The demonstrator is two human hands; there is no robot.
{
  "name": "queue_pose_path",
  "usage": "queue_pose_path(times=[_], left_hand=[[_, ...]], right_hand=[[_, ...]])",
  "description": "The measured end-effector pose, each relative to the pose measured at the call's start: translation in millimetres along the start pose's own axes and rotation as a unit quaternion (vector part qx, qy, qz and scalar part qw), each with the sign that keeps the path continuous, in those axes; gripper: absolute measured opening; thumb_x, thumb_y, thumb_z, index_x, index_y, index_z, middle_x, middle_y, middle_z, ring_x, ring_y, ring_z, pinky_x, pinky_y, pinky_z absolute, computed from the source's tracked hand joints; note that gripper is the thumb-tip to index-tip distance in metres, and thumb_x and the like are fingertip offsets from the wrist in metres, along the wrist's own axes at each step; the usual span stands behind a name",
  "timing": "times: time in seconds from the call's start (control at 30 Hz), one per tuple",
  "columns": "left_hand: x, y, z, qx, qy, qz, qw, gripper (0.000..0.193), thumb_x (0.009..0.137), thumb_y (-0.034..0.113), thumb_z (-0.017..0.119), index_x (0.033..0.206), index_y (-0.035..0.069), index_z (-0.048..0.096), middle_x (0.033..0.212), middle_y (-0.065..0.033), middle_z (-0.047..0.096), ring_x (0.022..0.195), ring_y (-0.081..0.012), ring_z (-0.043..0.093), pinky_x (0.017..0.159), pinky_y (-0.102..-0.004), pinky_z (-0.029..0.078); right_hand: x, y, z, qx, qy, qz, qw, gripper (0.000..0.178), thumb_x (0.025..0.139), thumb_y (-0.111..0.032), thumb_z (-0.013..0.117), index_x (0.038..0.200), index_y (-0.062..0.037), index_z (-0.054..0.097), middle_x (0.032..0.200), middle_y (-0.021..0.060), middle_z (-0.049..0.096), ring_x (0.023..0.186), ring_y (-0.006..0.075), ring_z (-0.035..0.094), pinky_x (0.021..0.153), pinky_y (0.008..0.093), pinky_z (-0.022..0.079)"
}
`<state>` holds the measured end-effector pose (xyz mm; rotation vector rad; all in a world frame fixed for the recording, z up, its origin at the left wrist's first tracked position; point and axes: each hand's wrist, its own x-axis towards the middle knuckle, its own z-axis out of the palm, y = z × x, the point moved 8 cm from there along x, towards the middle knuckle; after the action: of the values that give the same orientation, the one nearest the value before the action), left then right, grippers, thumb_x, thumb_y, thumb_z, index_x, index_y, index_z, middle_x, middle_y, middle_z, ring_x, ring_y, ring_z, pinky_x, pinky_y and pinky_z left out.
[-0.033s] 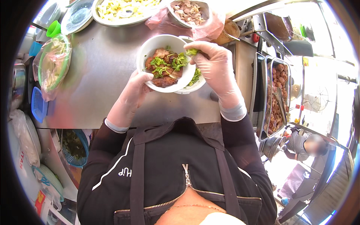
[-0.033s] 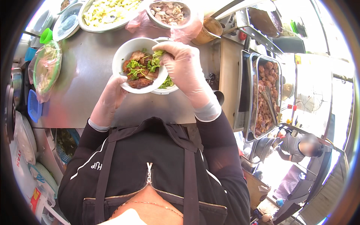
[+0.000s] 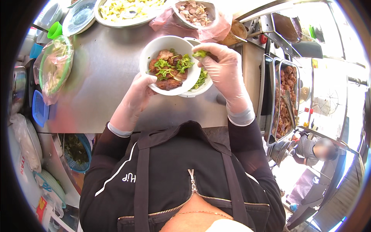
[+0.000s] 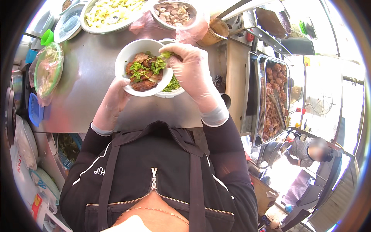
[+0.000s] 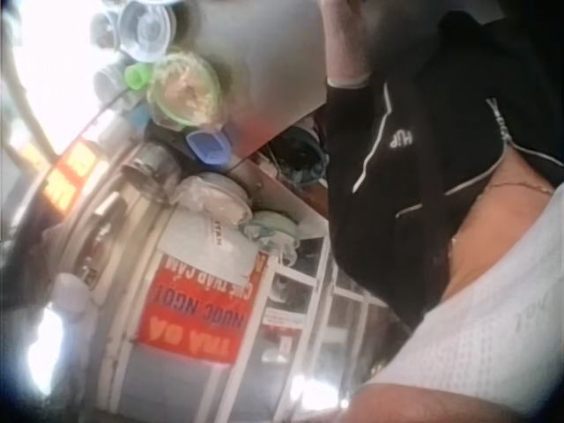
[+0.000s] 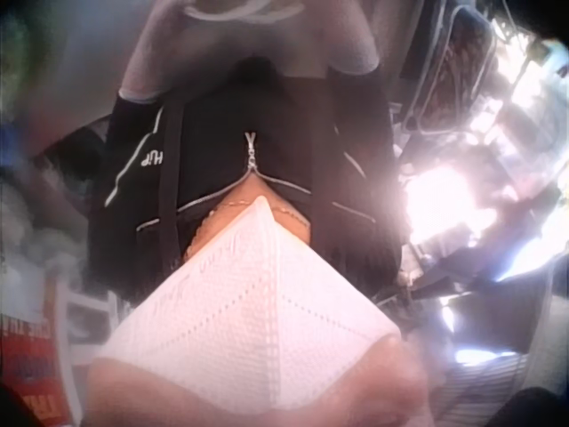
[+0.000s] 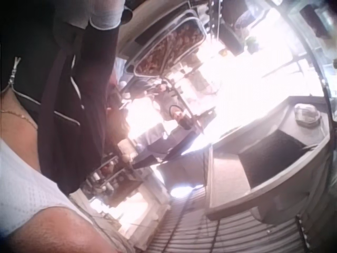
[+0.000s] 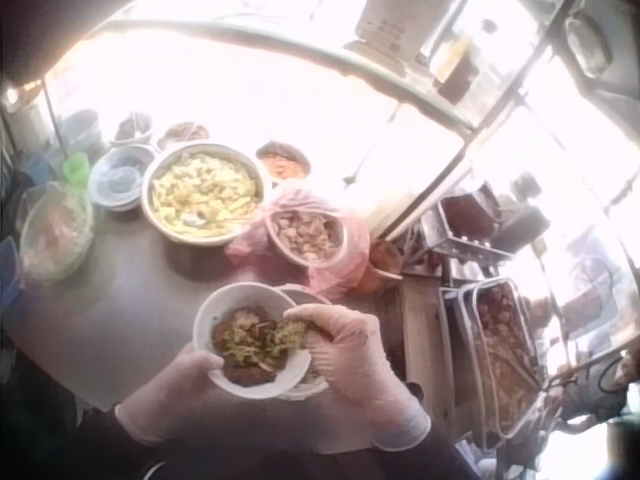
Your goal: The person assembles bowls of food at a street stall. They scoop sliced potatoes and fried meat into bowls, add chopped green herbs, and pour a dark sauce over the contents. The person repeats this process for multiple bowls, handling ingredients and serving utensils throughout.
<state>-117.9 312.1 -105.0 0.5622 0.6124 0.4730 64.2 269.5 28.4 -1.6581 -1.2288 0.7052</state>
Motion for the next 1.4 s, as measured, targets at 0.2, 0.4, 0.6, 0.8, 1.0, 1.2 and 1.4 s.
queue_pose_path(times=[0.2, 0.4, 0.6, 0.8, 1.0, 1.2, 1.4], left_hand=[[9.4, 8.7, -28.8, -0.017, 0.035, 0.019, 0.999, 0.067, 0.081, 0.014, 0.056, 0.143, -0.003, 0.036, 0.136, -0.0158, 0.053, 0.123, -0.0268, 0.056, 0.104, -0.0402, 0.047], [18.2, 21.4, -44.7, -0.005, 0.081, 0.050, 0.995, 0.064, 0.082, 0.013, 0.054, 0.142, -0.002, 0.038, 0.135, -0.0150, 0.054, 0.120, -0.0257, 0.058, 0.101, -0.0411, 0.050], [34.5, 10.4, -20.4, -0.006, 0.041, 0.020, 0.999, 0.058, 0.083, 0.012, 0.055, 0.138, -0.001, 0.043, 0.129, -0.0124, 0.059, 0.113, -0.0232, 0.063, 0.093, -0.0370, 0.055], [42.0, 4.6, 10.3, -0.003, -0.008, 0.005, 1.000, 0.064, 0.082, 0.011, 0.060, 0.141, 0.000, 0.040, 0.134, -0.0129, 0.055, 0.118, -0.0246, 0.059, 0.097, -0.0391, 0.051], [48.3, 10.5, 37.8, 0.017, -0.033, 0.008, 0.999, 0.066, 0.083, 0.012, 0.059, 0.143, -0.001, 0.035, 0.137, -0.0141, 0.052, 0.119, -0.0252, 0.058, 0.101, -0.0396, 0.049], [57.3, 12.7, 52.0, 0.015, -0.066, 0.019, 0.998, 0.064, 0.085, 0.012, 0.055, 0.143, -0.004, 0.034, 0.135, -0.0169, 0.052, 0.119, -0.0267, 0.059, 0.101, -0.0407, 0.050], [65.6, 15.0, 66.9, 0.049, -0.076, 0.020, 0.996, 0.062, 0.088, 0.015, 0.052, 0.143, -0.005, 0.033, 0.136, -0.0196, 0.052, 0.118, -0.0297, 0.060, 0.099, -0.0445, 0.052]], right_hand=[[-17.3, 45.2, -27.0, -0.134, 0.132, -0.058, 0.981, 0.032, 0.082, 0.009, 0.066, 0.111, -0.0041, 0.069, 0.097, 0.0072, 0.070, 0.084, 0.0120, 0.065, 0.077, 0.0243, 0.052], [-12.9, 59.8, -45.7, -0.194, 0.149, -0.069, 0.967, 0.015, 0.078, 0.000, 0.072, 0.093, -0.0053, 0.072, 0.092, 0.0141, 0.071, 0.084, 0.0279, 0.069, 0.078, 0.0340, 0.054], [33.8, 153.0, -151.9, -0.207, 0.470, 0.062, 0.856, 0.032, 0.078, -0.015, 0.077, 0.107, -0.0019, 0.070, 0.077, 0.0082, 0.066, 0.070, 0.0222, 0.064, 0.071, 0.0364, 0.052], [43.3, 135.4, -139.7, -0.331, 0.384, 0.044, 0.861, 0.010, 0.077, -0.014, 0.076, 0.086, -0.0086, 0.076, 0.084, 0.0111, 0.072, 0.081, 0.0284, 0.069, 0.076, 0.0375, 0.054], [48.1, 134.6, -140.1, -0.319, 0.330, 0.016, 0.888, 0.011, 0.079, -0.010, 0.076, 0.090, -0.0087, 0.077, 0.081, 0.0102, 0.073, 0.077, 0.0214, 0.070, 0.074, 0.0306, 0.054], [25.3, 130.8, -165.1, -0.226, 0.397, 0.073, 0.887, 0.009, 0.078, -0.006, 0.075, 0.086, -0.0061, 0.076, 0.081, 0.0131, 0.073, 0.075, 0.0242, 0.070, 0.073, 0.0322, 0.054], [8.9, 130.4, -178.2, -0.210, 0.431, 0.070, 0.875, 0.009, 0.078, -0.005, 0.075, 0.087, -0.0054, 0.076, 0.079, 0.0127, 0.072, 0.072, 0.0226, 0.069, 0.070, 0.0321, 0.053]])
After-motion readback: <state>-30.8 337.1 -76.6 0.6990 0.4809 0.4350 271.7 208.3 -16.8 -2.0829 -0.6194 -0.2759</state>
